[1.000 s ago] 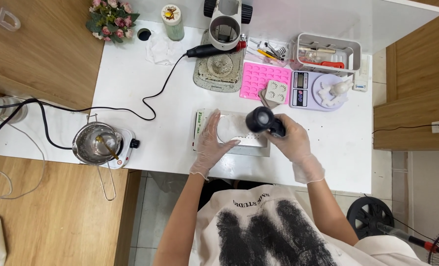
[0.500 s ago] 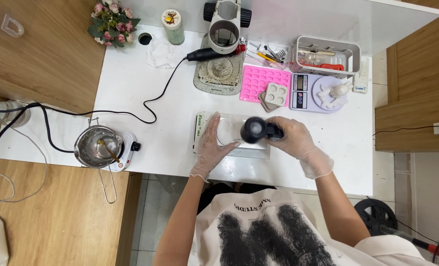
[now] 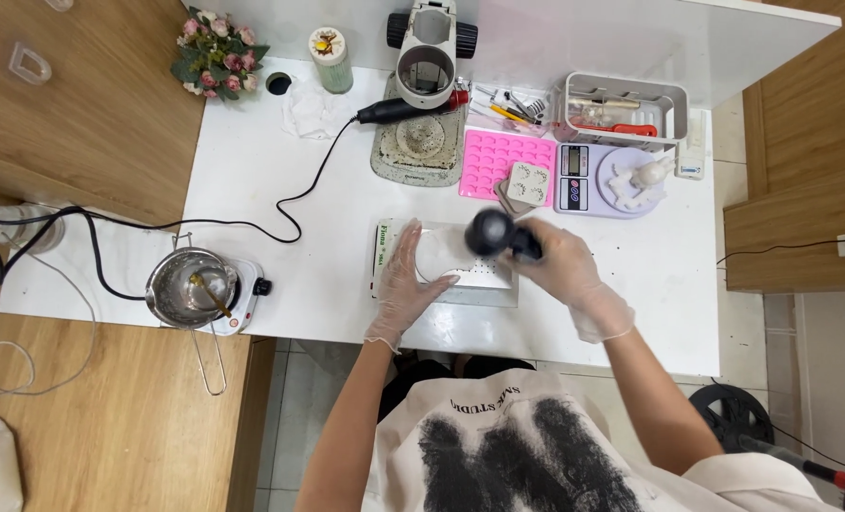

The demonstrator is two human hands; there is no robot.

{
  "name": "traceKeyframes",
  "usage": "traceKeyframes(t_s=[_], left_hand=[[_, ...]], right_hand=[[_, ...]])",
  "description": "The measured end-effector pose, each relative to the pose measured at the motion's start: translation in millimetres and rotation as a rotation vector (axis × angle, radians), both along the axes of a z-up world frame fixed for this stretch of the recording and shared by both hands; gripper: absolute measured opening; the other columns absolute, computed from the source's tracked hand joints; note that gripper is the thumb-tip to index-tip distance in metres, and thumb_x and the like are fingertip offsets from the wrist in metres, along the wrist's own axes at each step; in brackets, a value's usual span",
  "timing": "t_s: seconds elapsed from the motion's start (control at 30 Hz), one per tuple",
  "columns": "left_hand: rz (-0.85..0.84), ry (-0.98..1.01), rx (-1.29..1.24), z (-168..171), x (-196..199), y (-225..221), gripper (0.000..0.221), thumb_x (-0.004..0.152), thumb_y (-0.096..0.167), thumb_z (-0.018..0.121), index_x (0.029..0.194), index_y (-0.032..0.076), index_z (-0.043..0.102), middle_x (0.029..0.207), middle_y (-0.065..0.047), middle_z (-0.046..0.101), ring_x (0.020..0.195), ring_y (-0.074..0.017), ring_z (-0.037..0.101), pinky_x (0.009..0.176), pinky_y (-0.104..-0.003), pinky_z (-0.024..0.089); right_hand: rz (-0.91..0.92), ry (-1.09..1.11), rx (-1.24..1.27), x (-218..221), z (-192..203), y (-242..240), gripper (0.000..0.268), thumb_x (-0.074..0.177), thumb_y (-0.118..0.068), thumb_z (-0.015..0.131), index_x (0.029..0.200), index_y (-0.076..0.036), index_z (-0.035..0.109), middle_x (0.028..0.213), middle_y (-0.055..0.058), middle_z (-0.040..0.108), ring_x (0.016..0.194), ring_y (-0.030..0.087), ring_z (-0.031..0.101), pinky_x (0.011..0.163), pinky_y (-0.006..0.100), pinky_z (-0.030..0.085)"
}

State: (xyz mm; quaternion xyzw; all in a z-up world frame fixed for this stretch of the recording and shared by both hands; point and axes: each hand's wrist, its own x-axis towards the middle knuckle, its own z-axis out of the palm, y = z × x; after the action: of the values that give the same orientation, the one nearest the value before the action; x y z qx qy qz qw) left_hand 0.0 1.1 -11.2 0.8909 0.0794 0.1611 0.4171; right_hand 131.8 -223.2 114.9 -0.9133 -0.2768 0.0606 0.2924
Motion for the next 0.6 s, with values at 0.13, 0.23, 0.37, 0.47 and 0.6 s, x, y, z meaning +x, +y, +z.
traceKeyframes(t_s=[0.13, 0.23, 0.37, 0.47, 0.6], left_hand=[[-0.013, 0.0, -0.004, 4.3, 0.1, 1.3, 0.107, 0.075, 0.042, 0.089, 0.156, 0.001, 0.031, 0.162, -0.017, 0.037, 0.15, -0.0319, 0.036, 0.121, -0.042, 0.034], [-0.021, -0.001, 0.0, 8.8, 0.6, 2.2, 0.106, 0.075, 0.041, 0.089, 0.154, 0.0, 0.032, 0.161, -0.018, 0.038, 0.15, -0.0327, 0.037, 0.121, -0.042, 0.034], [-0.01, 0.021, -0.007, 8.6, 2.3, 1.4, 0.105, 0.074, 0.04, 0.089, 0.153, -0.001, 0.034, 0.16, -0.018, 0.038, 0.149, -0.0322, 0.038, 0.12, -0.041, 0.035], [0.004, 0.057, -0.024, 11.3, 4.1, -0.1, 0.105, 0.074, 0.042, 0.089, 0.153, 0.0, 0.034, 0.161, -0.016, 0.038, 0.149, -0.0305, 0.038, 0.12, -0.041, 0.035], [0.007, 0.053, -0.016, 3.9, 2.5, 0.2, 0.106, 0.074, 0.044, 0.088, 0.154, 0.001, 0.033, 0.162, -0.016, 0.036, 0.149, -0.03, 0.037, 0.12, -0.041, 0.035]], right_hand=[[0.178, 0.033, -0.104, 4.0, 6.9, -4.8, 0.045, 0.072, -0.03, 0.088, 0.111, -0.016, 0.07, 0.093, 0.009, 0.076, 0.084, 0.032, 0.073, 0.074, 0.042, 0.058], [0.095, 0.025, -0.054, 3.5, 13.6, -1.7, 0.042, 0.076, -0.03, 0.086, 0.112, -0.015, 0.07, 0.094, 0.009, 0.076, 0.084, 0.031, 0.074, 0.074, 0.041, 0.058], [0.36, 0.062, -0.05, 5.2, 5.3, -10.0, 0.041, 0.072, -0.026, 0.086, 0.109, -0.015, 0.071, 0.092, 0.01, 0.076, 0.082, 0.031, 0.074, 0.074, 0.04, 0.058], [0.224, 0.021, -0.008, 4.8, 5.8, -9.4, 0.041, 0.074, -0.029, 0.087, 0.109, -0.014, 0.07, 0.092, 0.01, 0.075, 0.082, 0.031, 0.074, 0.073, 0.039, 0.058], [-0.005, 0.08, 0.073, 1.6, -1.9, -6.1, 0.045, 0.079, -0.026, 0.083, 0.118, -0.011, 0.066, 0.094, 0.013, 0.074, 0.083, 0.032, 0.073, 0.073, 0.04, 0.058]])
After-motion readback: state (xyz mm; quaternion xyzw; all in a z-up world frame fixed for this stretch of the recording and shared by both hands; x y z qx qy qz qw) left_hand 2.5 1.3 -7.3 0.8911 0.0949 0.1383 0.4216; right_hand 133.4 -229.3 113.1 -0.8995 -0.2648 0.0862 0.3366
